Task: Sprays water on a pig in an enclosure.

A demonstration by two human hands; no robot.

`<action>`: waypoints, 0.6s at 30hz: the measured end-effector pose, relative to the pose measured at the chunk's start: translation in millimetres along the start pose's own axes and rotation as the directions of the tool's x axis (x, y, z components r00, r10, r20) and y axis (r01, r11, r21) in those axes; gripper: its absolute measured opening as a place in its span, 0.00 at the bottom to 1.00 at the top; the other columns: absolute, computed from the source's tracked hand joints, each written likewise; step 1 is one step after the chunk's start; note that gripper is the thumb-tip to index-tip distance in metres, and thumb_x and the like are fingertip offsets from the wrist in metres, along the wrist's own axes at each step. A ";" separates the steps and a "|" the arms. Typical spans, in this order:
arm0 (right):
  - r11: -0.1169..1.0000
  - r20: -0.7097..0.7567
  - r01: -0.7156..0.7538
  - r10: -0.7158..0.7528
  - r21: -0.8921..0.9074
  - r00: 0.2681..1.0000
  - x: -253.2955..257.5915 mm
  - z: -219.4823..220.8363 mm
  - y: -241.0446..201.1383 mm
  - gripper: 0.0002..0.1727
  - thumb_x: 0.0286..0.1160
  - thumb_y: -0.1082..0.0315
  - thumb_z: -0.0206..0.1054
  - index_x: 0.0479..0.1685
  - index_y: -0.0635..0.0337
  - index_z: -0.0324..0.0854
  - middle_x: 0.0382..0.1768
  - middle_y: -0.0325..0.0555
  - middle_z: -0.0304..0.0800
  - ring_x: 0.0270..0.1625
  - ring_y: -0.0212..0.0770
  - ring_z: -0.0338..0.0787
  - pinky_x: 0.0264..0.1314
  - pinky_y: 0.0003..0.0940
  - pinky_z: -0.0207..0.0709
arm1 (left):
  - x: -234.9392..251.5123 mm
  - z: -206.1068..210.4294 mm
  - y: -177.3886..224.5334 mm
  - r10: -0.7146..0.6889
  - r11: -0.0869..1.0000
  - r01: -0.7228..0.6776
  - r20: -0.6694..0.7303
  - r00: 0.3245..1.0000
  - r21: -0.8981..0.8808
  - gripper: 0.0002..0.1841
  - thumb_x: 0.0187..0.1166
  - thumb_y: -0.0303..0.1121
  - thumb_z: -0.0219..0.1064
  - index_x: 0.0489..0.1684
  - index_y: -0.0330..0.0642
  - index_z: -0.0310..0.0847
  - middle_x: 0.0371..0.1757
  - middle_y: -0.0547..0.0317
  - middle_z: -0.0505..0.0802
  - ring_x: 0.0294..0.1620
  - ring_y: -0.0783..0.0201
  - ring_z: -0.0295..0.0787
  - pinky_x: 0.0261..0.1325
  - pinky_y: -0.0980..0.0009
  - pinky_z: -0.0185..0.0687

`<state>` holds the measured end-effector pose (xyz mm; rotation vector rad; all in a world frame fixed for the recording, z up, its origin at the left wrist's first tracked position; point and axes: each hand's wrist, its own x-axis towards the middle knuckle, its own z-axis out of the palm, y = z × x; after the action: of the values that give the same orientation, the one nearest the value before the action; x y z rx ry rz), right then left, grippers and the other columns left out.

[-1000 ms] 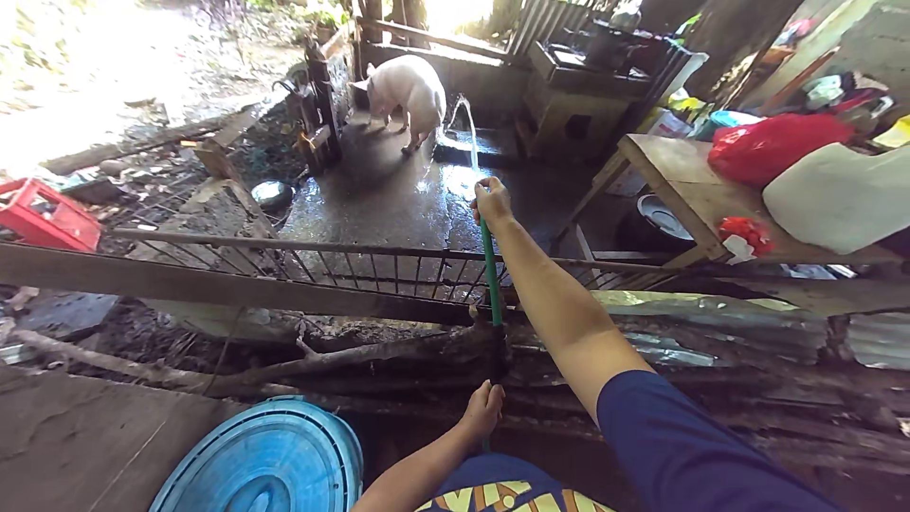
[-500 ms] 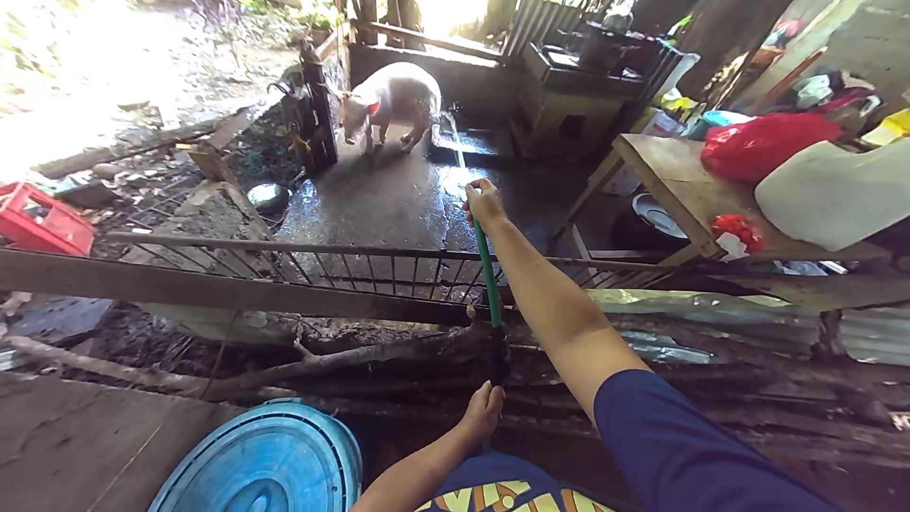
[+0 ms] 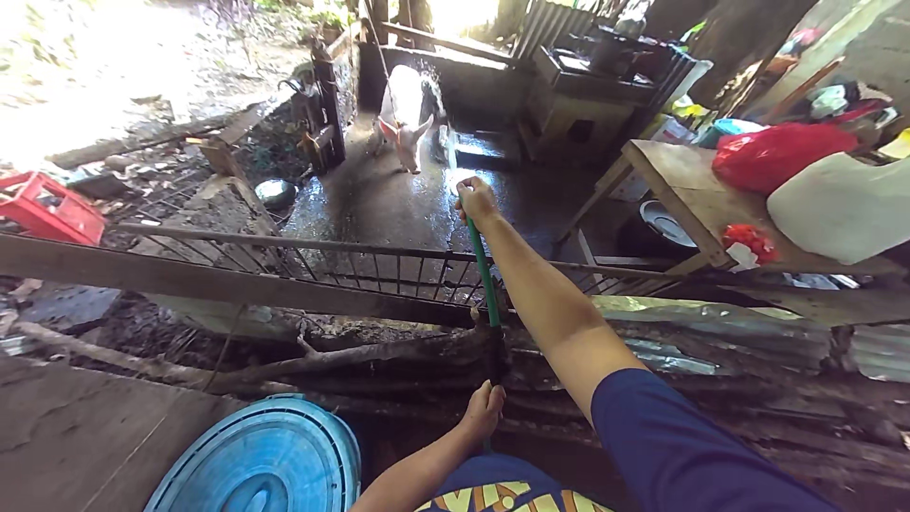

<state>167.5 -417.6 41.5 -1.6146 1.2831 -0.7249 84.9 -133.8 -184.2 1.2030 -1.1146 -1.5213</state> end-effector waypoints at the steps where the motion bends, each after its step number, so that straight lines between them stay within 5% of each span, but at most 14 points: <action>1: 1.000 0.003 -0.005 0.005 -0.005 1.000 1.3 1.3 0.7 0.18 0.96 0.59 0.50 0.72 0.59 0.72 0.26 0.45 0.81 0.16 0.34 0.77 0.20 0.29 0.76 | 0.0 -0.6 0.0 0.000 1.000 0.000 0.002 1.000 -0.001 0.21 0.93 0.35 0.39 0.53 0.27 0.75 0.29 0.60 0.78 0.28 0.72 0.76 0.40 0.73 0.78; 18: 0.999 0.081 0.028 -0.024 -0.045 0.996 10.0 23.5 5.4 0.19 0.95 0.59 0.49 0.73 0.60 0.72 0.28 0.47 0.82 0.17 0.35 0.77 0.21 0.31 0.76 | 0.2 -5.1 -3.0 0.006 1.000 -0.006 -0.016 1.000 -0.005 0.21 0.93 0.35 0.39 0.52 0.26 0.76 0.30 0.57 0.80 0.29 0.70 0.77 0.41 0.71 0.78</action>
<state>188.4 -420.3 26.2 -1.6840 1.2306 -0.6436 89.6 -134.0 -187.8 1.2056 -1.1022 -1.5071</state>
